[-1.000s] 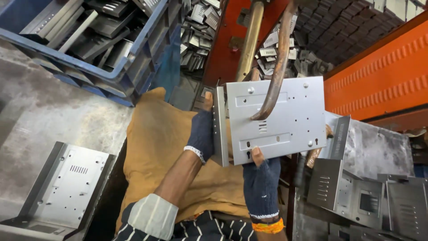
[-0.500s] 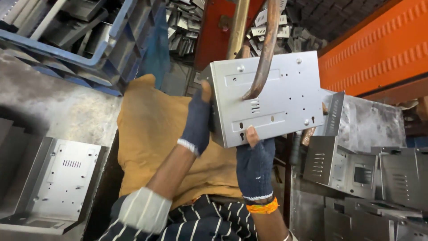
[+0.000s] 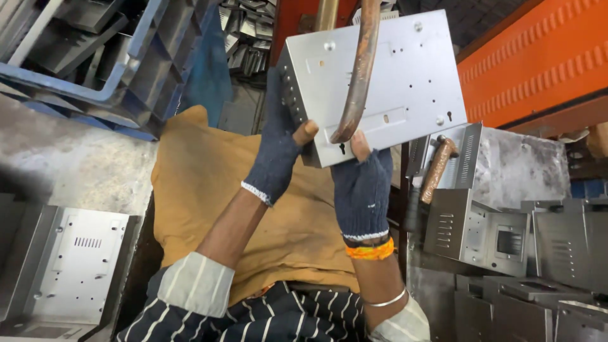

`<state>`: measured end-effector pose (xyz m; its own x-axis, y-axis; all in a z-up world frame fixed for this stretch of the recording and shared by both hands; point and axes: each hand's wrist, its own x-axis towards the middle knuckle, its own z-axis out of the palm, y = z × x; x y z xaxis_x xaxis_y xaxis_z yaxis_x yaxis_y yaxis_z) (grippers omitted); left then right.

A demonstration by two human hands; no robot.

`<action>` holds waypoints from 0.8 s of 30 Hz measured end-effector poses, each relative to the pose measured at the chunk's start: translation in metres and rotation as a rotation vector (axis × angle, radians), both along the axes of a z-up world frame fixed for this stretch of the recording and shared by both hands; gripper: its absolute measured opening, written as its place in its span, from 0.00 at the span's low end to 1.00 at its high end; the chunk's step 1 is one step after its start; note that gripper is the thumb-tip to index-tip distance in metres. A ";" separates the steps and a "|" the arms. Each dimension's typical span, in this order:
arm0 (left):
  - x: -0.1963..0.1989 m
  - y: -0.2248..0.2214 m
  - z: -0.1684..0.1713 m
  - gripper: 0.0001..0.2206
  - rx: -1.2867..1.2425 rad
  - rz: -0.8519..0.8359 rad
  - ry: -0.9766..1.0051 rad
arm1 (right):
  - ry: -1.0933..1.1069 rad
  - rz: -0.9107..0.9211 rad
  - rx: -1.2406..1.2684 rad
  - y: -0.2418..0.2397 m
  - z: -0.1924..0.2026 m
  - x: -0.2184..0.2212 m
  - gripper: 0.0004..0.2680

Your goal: The recorder is using a spot welding machine and manual tools to assemble small metal enclosures from sheet metal components.

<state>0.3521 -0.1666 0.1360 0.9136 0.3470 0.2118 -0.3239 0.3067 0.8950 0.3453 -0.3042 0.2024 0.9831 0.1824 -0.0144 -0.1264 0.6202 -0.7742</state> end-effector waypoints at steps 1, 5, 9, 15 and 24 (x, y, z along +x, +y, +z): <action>0.005 0.000 -0.001 0.58 0.001 0.000 0.002 | 0.002 0.000 0.001 0.001 0.000 0.004 0.19; 0.019 0.002 -0.007 0.55 0.008 0.023 -0.006 | -0.030 0.043 0.066 -0.006 -0.024 0.022 0.17; 0.028 0.003 -0.007 0.55 -0.007 0.014 0.002 | -0.021 0.008 0.072 0.005 -0.008 0.028 0.16; 0.028 0.002 -0.011 0.55 -0.020 0.014 -0.014 | -0.055 0.052 0.066 -0.018 -0.050 0.037 0.13; 0.014 -0.006 0.000 0.57 -0.239 -0.048 -0.067 | -0.077 -0.058 0.045 0.011 -0.004 0.024 0.18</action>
<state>0.3665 -0.1730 0.1356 0.9167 0.3514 0.1901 -0.3606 0.5230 0.7723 0.3690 -0.2933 0.1987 0.9899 0.1241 0.0684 -0.0307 0.6589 -0.7516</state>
